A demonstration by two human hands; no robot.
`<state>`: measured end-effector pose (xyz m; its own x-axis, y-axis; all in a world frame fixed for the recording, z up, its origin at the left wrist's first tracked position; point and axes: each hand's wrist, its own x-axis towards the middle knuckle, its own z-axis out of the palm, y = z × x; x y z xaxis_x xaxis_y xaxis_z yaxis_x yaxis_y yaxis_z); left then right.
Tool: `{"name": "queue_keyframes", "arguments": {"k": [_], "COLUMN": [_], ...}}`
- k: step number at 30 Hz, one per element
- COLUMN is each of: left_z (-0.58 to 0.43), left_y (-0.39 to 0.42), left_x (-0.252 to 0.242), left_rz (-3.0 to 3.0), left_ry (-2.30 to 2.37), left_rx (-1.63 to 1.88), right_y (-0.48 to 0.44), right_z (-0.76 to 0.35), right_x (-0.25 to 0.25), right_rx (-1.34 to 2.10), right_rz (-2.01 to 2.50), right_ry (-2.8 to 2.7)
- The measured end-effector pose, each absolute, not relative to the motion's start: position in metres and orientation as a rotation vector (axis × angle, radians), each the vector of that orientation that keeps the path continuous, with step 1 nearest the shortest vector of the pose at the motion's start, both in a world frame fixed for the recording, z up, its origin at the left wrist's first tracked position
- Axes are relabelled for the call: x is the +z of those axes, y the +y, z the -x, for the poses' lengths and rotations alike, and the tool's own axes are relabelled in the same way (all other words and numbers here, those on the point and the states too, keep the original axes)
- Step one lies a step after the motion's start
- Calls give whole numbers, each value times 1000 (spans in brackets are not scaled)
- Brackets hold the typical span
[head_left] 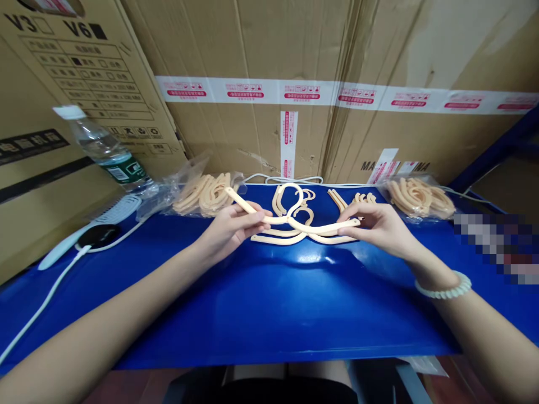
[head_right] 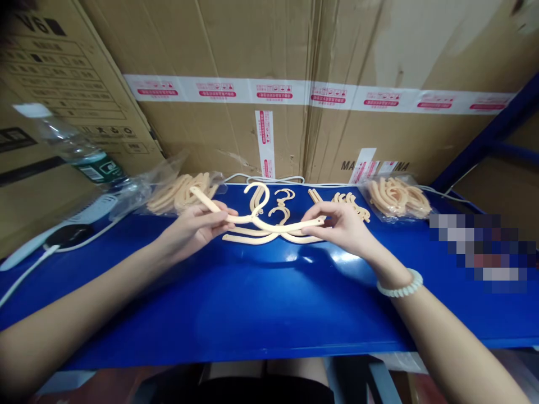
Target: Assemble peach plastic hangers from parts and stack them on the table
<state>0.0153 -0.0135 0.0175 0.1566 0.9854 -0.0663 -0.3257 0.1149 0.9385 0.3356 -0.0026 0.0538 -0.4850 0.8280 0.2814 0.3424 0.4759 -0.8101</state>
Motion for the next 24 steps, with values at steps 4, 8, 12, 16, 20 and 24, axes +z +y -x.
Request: {"name": "queue_keyframes", "arguments": {"k": [4, 8, 12, 16, 20, 24], "left_z": [1, 11, 10, 2, -4, -9], "left_y": [-4, 0, -2, -7, -10, -13], "left_x": [25, 27, 22, 14, 10, 9], "left_rz": [-1113, -1571, -2200, -2587, -2711, -2752], "left_ry": [923, 1055, 1048, 982, 1007, 1080], "left_rx": [1118, 921, 678, 640, 618, 592], "right_y": [8, 15, 16, 17, 19, 10], "right_z": [-351, -360, -362, -363, -361, -357], "right_x": [60, 58, 51, 46, 45, 60], "right_rx": [508, 484, 655, 664, 618, 559], "right_rz": [957, 1061, 1196, 1323, 1418, 1312], "right_ry": [-2363, -2580, -2753, -2743, -2700, -2604]}}
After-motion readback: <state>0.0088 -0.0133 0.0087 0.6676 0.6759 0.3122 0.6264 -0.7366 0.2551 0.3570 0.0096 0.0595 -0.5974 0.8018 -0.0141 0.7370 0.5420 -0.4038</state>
